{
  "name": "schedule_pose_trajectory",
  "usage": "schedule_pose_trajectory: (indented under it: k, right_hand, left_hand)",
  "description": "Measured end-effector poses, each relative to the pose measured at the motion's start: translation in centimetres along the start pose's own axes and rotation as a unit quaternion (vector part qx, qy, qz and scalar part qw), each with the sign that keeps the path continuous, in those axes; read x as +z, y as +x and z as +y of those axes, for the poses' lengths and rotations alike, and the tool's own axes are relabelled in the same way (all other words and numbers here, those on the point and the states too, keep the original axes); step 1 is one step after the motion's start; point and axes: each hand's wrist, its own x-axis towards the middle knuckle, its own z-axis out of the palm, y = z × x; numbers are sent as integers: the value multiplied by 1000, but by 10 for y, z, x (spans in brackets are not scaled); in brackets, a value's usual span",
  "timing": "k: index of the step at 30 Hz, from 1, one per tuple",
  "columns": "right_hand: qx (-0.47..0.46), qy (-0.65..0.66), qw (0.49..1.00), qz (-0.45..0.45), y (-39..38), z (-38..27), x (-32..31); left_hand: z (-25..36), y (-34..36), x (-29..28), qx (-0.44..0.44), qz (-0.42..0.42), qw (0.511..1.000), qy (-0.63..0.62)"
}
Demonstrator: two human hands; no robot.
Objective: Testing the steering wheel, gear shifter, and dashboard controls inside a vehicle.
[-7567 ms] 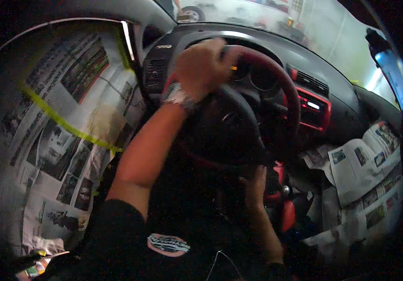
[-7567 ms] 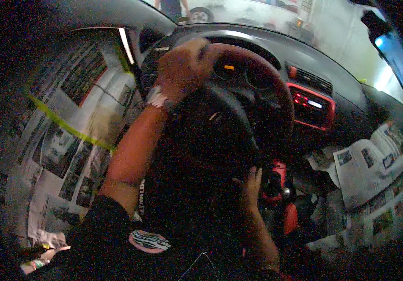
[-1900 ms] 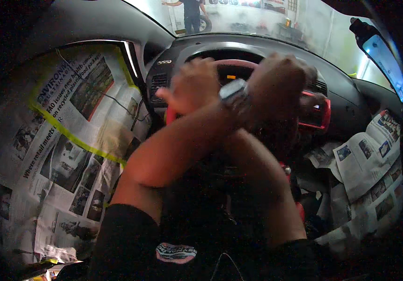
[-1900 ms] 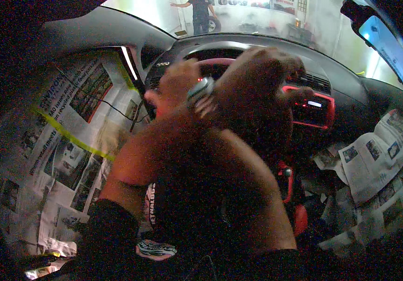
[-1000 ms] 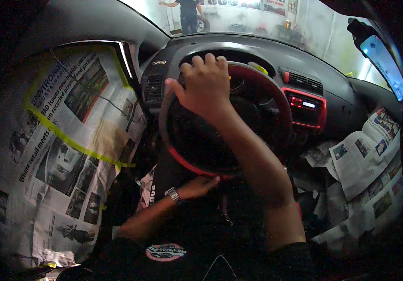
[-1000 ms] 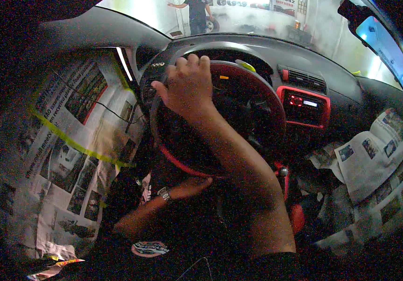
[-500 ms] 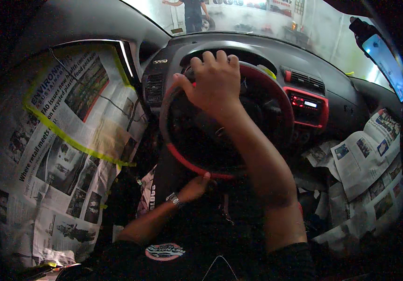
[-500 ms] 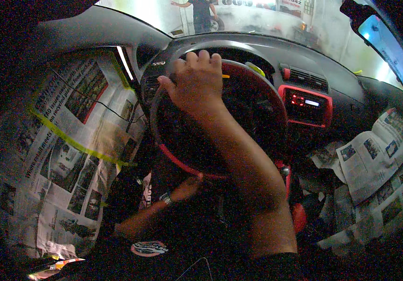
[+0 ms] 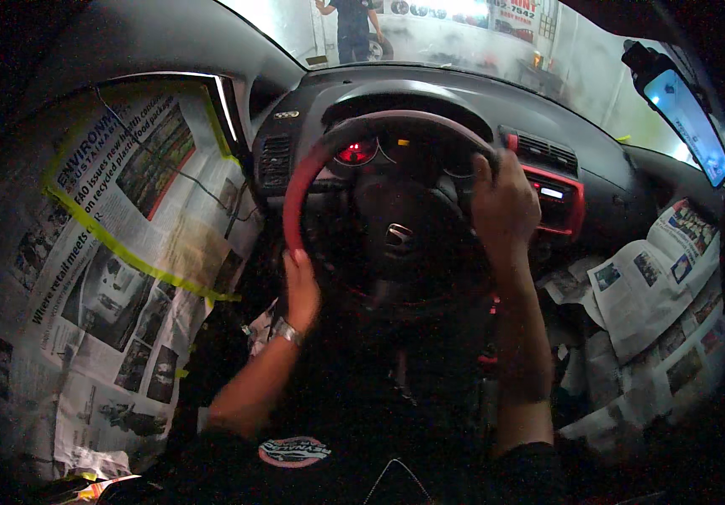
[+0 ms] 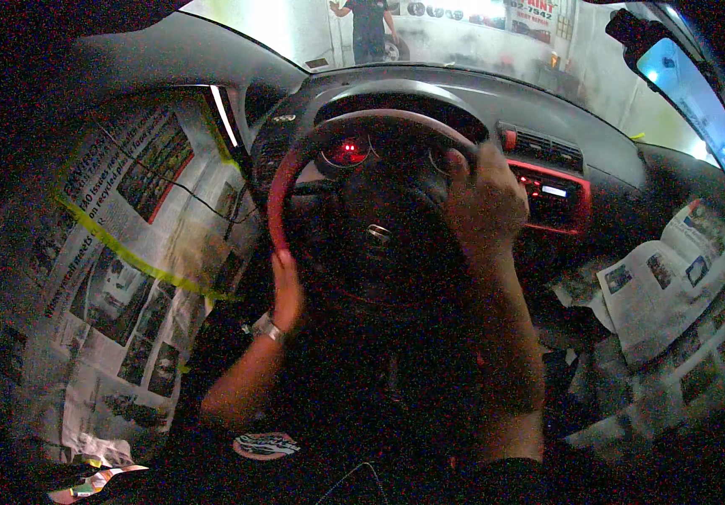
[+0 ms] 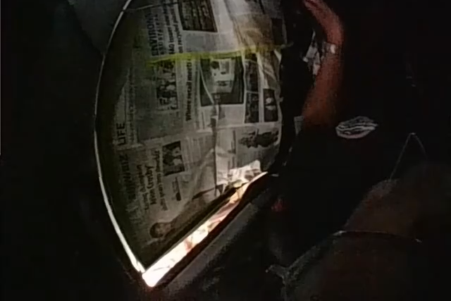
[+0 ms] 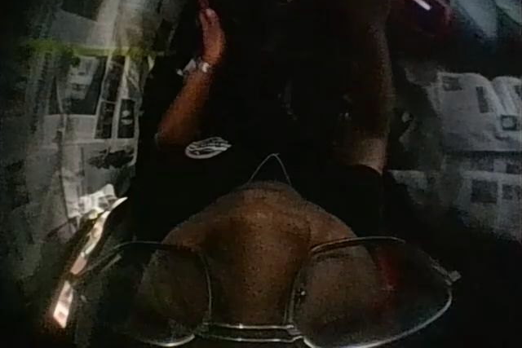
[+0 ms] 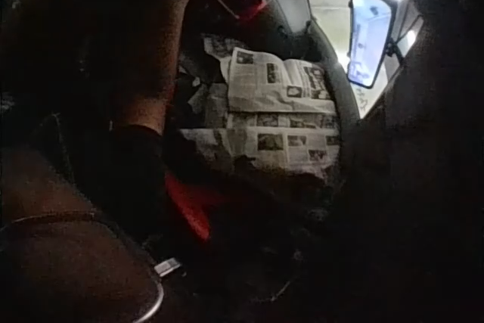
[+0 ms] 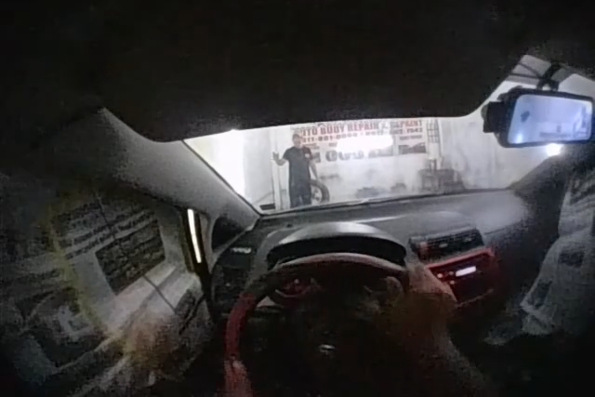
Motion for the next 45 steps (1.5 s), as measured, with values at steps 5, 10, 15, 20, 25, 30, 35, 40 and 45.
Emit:
schedule_pose_trajectory:
  k: [5,10,15,20,25,30,35,40,45]
  right_hand:
    - [182,146,966,-114,-130,87,4]
    - [-2,225,831,-508,-223,42,-11]
    - [52,449,745,-491,-99,-34,-114]
    - [-29,293,950,-100,27,-46,-83]
    - [-20,183,981,-60,11,22,-14]
    - [226,325,916,-69,-113,76,15]
    - [329,293,855,-273,-252,60,33]
    - [395,427,758,-294,-245,68,25]
    - [224,477,842,-115,-137,83,-13]
  left_hand:
    - [136,92,11,285,36,954,81]
    - [249,76,131,546,-86,780,294]
    - [240,-20,234,681,-219,609,342]
    - [117,-104,269,727,-348,532,261]
    - [10,-112,227,638,-431,616,168]
    - [-6,-72,84,687,-346,583,261]
    - [66,34,-10,554,2,781,289]
    - [146,99,-11,450,-9,872,192]
    - [188,116,7,526,-49,815,239]
